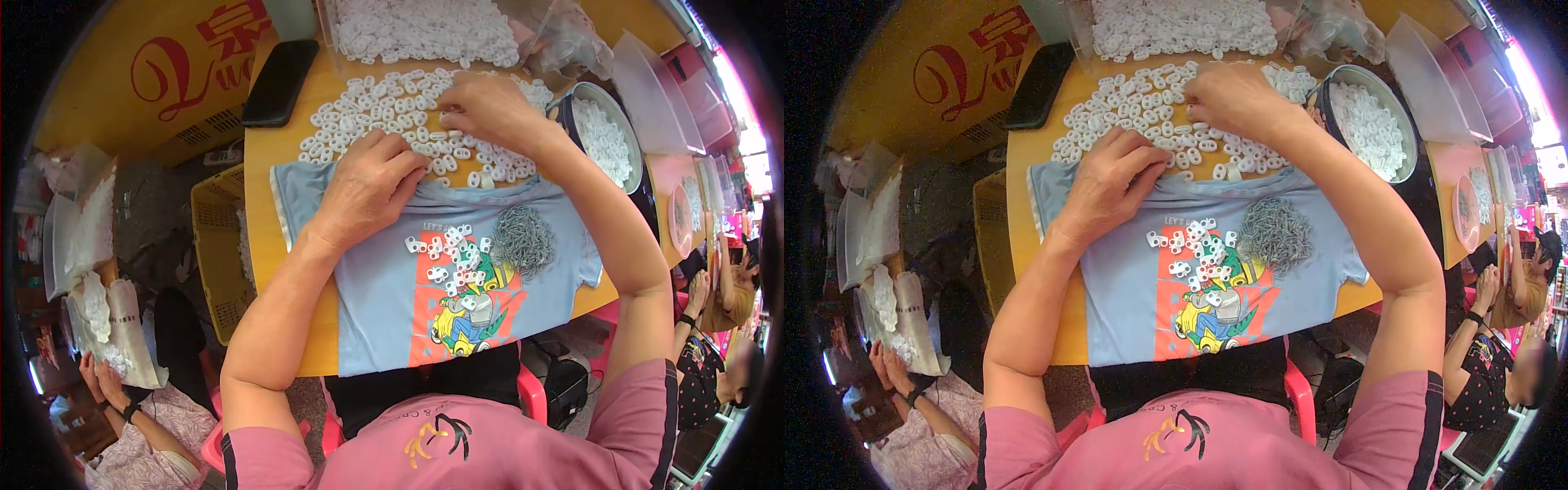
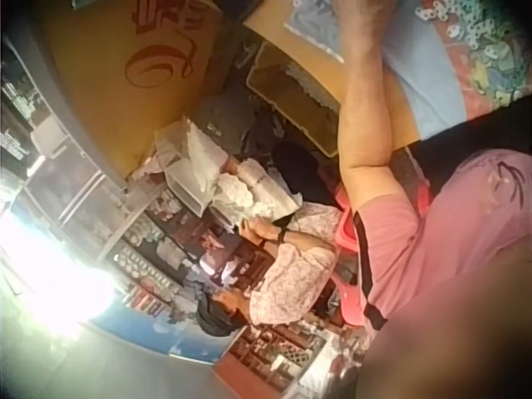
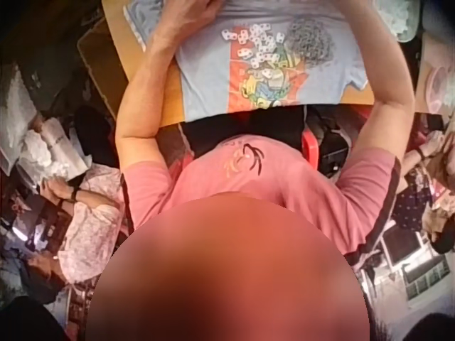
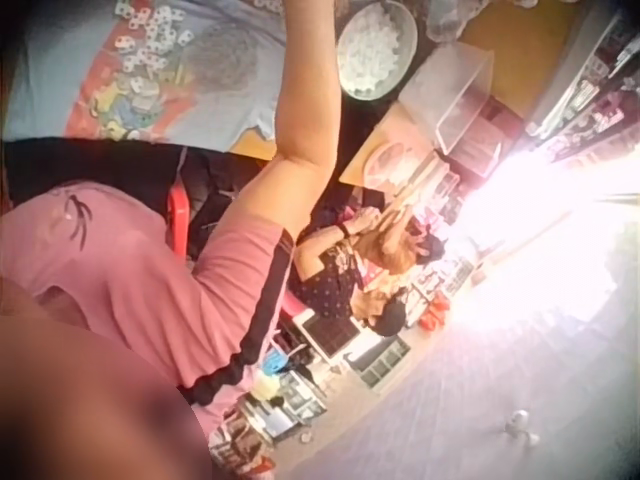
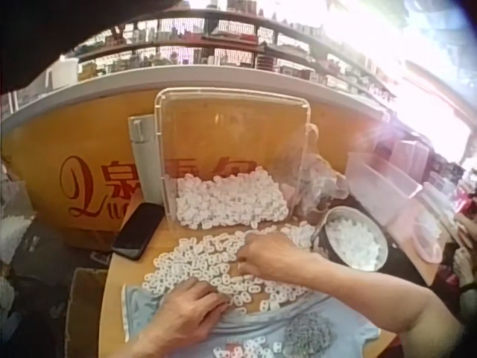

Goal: Sorting and arranging small white plastic clips or tags on a t-shirt at a workbench.

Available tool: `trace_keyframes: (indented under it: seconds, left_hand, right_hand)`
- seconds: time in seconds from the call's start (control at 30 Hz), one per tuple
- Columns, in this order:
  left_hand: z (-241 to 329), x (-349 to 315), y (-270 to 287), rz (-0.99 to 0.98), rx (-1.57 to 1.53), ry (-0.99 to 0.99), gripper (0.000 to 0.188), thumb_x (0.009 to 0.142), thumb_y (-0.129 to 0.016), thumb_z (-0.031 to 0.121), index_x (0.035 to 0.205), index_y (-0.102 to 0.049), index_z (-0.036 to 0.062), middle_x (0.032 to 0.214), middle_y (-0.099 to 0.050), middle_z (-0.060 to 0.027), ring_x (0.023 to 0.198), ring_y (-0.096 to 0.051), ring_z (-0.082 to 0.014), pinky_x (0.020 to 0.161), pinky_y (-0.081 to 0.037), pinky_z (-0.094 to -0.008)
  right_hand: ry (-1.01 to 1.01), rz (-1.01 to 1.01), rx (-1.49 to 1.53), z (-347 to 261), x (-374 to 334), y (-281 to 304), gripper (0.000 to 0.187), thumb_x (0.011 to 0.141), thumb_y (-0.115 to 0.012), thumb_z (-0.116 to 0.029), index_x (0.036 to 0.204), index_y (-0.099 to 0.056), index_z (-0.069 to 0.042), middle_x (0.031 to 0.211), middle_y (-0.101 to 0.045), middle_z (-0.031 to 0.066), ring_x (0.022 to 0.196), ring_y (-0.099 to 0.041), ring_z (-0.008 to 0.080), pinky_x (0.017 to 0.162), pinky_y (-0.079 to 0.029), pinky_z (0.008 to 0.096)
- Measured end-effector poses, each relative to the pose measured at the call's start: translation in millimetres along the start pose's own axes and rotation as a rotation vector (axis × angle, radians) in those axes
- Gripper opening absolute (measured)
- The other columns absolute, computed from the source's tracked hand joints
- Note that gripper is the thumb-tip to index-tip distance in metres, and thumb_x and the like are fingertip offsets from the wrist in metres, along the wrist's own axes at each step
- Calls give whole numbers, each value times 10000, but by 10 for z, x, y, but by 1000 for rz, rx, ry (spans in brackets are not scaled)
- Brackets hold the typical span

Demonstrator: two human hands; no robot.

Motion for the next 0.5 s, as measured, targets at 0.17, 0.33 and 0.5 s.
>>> trace_keyframes:
  seconds: [0.17, 0.33, 0.5]
  left_hand:
    - [3, -4, 8, 19, -5, -14, 80, 869, -747, 79, 946, -737, 64, 898, -658, -89, 886, -620, -304, 775, -534, -431]
    - [1, 5, -24, 17, -9, -15, 80, 871, -747, 81, 948, -738, 64, 899, -661, -90, 882, -622, -305, 775, -535, -433]
    - [-14, 4, -17, 19, -15, -14, 78, 879, -745, 82, 953, -739, 59, 902, -661, -95, 888, -623, -309, 779, -535, -436]
  right_hand:
    - [-66, -180, 11, -16, 136, 10, 251, 872, -734, -280, 994, -763, -62, 1008, -746, 147, 971, -705, 368, 836, -546, 485]
    - [-100, -215, 262, 76, 119, 32, 229, 881, -747, -237, 984, -739, -32, 929, -748, 111, 881, -700, 266, 798, -550, 406]
    - [-126, -266, 728, -73, -183, 313, 196, 938, -757, -169, 1030, -734, 3, 881, -728, 26, 816, -632, 102, 736, -519, 297]
Point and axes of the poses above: each hand's wrist, its own x-axis towards the middle knuckle, its own y-axis out of the back of the hand, z = x × y, the point moved 4 cm from there along x, towards the middle knuckle
